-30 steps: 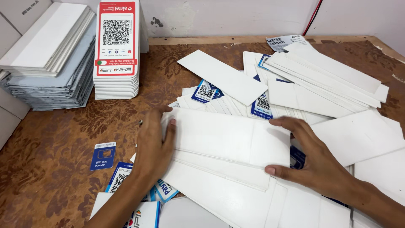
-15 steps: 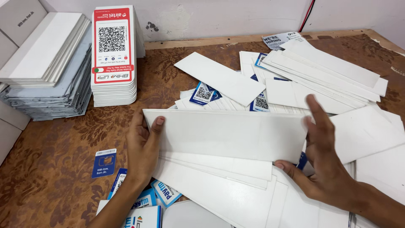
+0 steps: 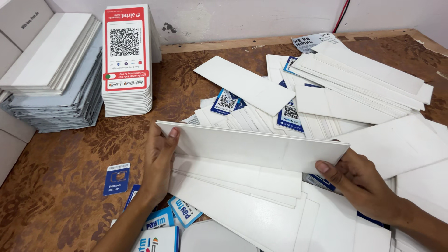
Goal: The person repeatedly picks up white rectangular cards from a pile on a table, aligns them, and places them into a neat stack. The cards feature QR codes and payment service logos. The person continues this process throughout the clip.
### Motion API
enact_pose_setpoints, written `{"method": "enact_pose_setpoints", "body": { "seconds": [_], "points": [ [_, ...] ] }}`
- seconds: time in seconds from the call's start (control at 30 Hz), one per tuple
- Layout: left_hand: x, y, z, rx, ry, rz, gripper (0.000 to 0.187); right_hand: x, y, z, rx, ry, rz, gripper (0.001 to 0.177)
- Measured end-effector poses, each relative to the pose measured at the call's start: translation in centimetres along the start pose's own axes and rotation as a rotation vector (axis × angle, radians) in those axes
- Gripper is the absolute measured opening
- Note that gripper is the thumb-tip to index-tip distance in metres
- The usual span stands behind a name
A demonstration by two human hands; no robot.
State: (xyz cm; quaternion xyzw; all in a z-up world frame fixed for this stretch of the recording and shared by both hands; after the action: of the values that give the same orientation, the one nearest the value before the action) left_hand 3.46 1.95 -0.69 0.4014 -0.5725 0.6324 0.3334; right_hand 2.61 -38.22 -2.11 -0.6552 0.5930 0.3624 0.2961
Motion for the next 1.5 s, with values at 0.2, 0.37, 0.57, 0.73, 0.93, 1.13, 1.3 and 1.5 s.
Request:
{"method": "enact_pose_setpoints", "body": {
  "seconds": [0.2, 0.37, 0.57, 0.73, 0.93, 1.13, 1.3, 1.5],
  "points": [
    [-2.6, -0.4, -1.2, 0.091, 0.126, -0.109, 0.052, -3.1, 1.4, 0.9, -0.231, -0.098, -0.191, 0.048],
    [-1.9, -0.2, -1.1, 0.007, 0.063, -0.042, 0.061, -5.3, 1.7, 1.6, -0.251, 0.045, -0.244, 0.065],
    [0.0, -0.6, 0.0, -0.031, 0.043, -0.025, 0.057, -5.0, 1.6, 1.6, -0.221, 0.160, -0.391, 0.049],
    [0.3, -0.7, 0.2, -0.023, 0.053, -0.071, 0.053, -3.1, 1.5, 1.7, -0.252, 0.088, -0.236, 0.059],
    [0.6, -0.8, 0.3, -0.030, 0.055, -0.087, 0.052, -3.2, 1.2, 1.7, -0.224, 0.118, -0.173, 0.057],
    [0.7, -0.8, 0.4, -0.035, 0.046, -0.088, 0.051, -4.0, 1.3, 1.8, -0.220, 0.070, -0.079, 0.060],
    [0.7, -0.9, 0.4, -0.037, 0.023, -0.080, 0.051, -3.9, 1.2, 1.9, -0.223, 0.049, -0.096, 0.059],
    [1.0, -0.9, 0.5, -0.051, 0.051, -0.069, 0.056, -1.5, 0.7, 1.0, -0.131, 0.194, 0.119, 0.041]
  ]
}}
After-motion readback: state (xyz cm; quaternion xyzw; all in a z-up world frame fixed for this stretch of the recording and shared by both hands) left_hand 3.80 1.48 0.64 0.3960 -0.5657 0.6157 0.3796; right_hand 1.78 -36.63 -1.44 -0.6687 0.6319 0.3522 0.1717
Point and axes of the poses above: each hand's wrist, its own y-axis away from the middle knuckle, its own z-axis out of the palm, x = y × z, the point moved 4 cm from there along -y, towards the middle knuckle, and after that the axes turned 12 degrees about z, right-handed, at the moved point
